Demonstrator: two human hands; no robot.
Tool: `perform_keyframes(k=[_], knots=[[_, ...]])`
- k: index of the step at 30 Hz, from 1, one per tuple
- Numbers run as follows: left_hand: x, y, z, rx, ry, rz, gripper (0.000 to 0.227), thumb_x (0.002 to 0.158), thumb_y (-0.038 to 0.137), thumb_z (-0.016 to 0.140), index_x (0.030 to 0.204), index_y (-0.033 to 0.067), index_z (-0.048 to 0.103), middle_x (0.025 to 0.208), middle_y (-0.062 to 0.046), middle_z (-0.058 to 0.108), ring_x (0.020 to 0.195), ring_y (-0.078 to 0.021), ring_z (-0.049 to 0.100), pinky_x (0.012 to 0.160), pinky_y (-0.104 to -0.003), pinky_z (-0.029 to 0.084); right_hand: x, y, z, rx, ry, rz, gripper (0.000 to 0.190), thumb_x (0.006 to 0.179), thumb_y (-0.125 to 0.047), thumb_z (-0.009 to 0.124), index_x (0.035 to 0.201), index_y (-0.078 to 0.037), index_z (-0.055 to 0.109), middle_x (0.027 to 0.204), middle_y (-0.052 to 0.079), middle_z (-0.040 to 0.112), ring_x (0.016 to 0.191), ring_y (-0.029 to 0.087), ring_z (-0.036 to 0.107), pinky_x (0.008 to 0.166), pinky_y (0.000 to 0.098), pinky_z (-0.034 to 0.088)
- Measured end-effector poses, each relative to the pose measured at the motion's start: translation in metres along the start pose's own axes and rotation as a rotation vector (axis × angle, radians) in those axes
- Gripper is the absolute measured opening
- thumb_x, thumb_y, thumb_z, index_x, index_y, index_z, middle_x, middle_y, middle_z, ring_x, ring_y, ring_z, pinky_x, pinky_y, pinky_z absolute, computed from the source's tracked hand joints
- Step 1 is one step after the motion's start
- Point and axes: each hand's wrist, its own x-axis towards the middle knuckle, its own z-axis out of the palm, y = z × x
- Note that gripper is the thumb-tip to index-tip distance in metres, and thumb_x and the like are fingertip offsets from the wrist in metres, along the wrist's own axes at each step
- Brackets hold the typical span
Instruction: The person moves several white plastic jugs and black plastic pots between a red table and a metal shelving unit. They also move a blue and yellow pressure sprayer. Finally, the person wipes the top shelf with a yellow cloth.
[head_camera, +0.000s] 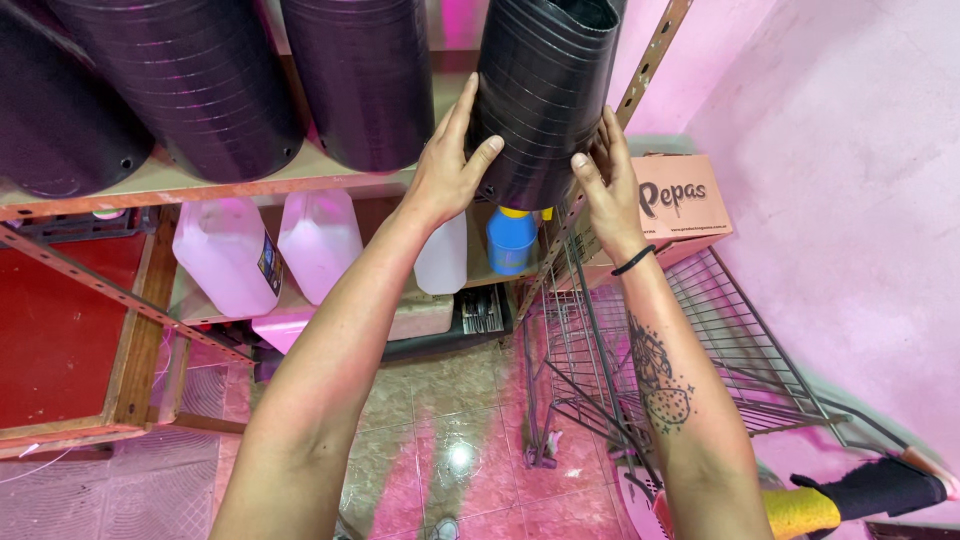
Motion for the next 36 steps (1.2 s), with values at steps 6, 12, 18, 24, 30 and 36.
perform_keyframes(k=[6,12,18,24,30,36], knots=[[0.038,-0.031,0.016,0.159,-0.009,-0.199,0.087,0.128,0.041,0.063,0.193,0.0221,0.010,0.200,-0.019,0.037,0.176,-0.0472,0.052,0.130,-0.062,0.055,0.034,0.018,0.004,-0.210,0.006,0.147,0.102,0.119,-0.062,0.082,0.192,-0.018,0.026,0.197,0.024,0.038,0.179,0.050,0.048,0.141,0.0565,0.054],[0.074,-0.042,0.022,0.203,-0.039,-0.360,0.082,0.129,0.044,0.053,0.193,0.0306,0.004,0.202,-0.014,0.036,0.157,-0.0545,0.068,0.121,-0.067,0.059,0.067,0.047,0.006,-0.181,0.012,0.222,0.099,0.119,-0.058,0.084,0.192,-0.026,0.026,0.200,0.022,0.036,0.180,0.054,0.043,0.141,0.0615,0.050],[0.085,-0.052,0.031,0.211,-0.020,-0.403,0.078,0.130,0.044,0.050,0.193,0.0334,0.005,0.200,-0.017,0.040,0.159,-0.0544,0.065,0.125,-0.066,0.056,0.077,0.047,0.007,-0.191,-0.001,0.231,0.099,0.118,-0.060,0.084,0.191,-0.026,0.027,0.198,0.018,0.042,0.179,0.050,0.048,0.140,0.0602,0.050],[0.065,-0.058,0.041,0.185,0.089,-0.366,0.078,0.126,0.051,0.047,0.193,0.0267,0.015,0.192,-0.022,0.050,0.164,-0.0526,0.061,0.127,-0.066,0.055,0.055,0.046,0.012,-0.192,0.097,0.302,0.101,0.114,-0.064,0.084,0.190,-0.023,0.032,0.193,0.029,0.043,0.172,0.049,0.057,0.141,0.0563,0.051],[-0.066,0.021,-0.002,-0.255,0.065,-0.375,0.081,0.128,0.043,0.059,0.196,0.0183,0.023,0.190,-0.032,0.047,0.168,-0.0573,0.056,0.144,-0.068,0.044,-0.056,-0.011,0.052,0.063,0.136,0.336,0.075,0.133,-0.036,0.063,0.195,-0.016,0.026,0.193,0.037,0.034,0.173,0.065,0.041,0.137,0.0848,0.041],[-0.268,0.041,-0.074,-0.277,0.186,-0.440,0.073,0.127,0.033,0.052,0.194,0.0120,0.030,0.185,-0.034,0.051,0.168,-0.0591,0.051,0.133,-0.074,0.050,-0.199,-0.050,0.085,0.188,0.060,0.591,0.074,0.124,-0.029,0.060,0.190,-0.008,0.036,0.190,0.033,0.042,0.172,0.057,0.046,0.140,0.0748,0.042]])
